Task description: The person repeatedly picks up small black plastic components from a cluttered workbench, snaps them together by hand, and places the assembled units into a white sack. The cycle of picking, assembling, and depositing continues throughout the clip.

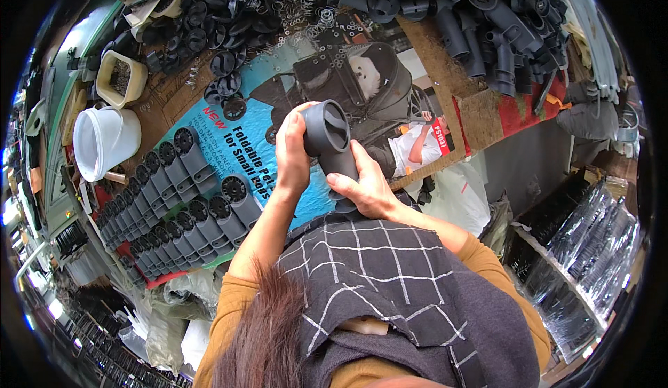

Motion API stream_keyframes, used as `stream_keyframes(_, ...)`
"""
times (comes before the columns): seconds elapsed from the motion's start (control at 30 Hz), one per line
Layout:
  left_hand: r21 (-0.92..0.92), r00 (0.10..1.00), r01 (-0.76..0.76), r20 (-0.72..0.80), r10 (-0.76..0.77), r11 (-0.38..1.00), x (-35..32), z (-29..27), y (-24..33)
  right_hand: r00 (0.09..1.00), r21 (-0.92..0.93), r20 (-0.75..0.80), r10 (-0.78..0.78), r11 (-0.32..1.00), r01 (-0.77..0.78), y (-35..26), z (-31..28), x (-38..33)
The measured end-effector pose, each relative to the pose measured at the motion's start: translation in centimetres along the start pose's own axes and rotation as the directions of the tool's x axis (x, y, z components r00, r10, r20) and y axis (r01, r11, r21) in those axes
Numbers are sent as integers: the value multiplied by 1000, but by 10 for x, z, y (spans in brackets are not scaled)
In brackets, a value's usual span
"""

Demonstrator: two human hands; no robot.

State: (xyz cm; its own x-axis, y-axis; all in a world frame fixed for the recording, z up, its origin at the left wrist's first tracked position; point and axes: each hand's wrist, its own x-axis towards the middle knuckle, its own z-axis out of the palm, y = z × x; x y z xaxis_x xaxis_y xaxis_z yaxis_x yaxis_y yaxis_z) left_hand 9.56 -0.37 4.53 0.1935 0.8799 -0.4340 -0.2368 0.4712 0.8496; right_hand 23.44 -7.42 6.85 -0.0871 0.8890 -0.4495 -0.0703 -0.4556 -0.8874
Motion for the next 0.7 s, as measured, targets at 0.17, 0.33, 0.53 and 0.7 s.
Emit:
stream_keyframes(0.17, -395, 962, 239, -25, -271, 887, -3, 6, 8, 999, -114, -17, -34, 993, 32, -4, 1, -4)
stream_keyframes(0.33, -339, 995, 42, -68, -69, 940, -3, 8, -3, 998, -190, -49, 40, 981, -48, -5, 1, 6)
stream_keyframes(0.53, -109, 995, -98, 8, 100, 989, -6, 8, -9, 759, -726, 10, -651, 518, 454, -6, -13, 35)
stream_keyframes(0.7, -31, 982, -183, -56, 181, 983, -2, 15, -10, 779, -695, -75, -622, 593, 407, -4, -16, 32)
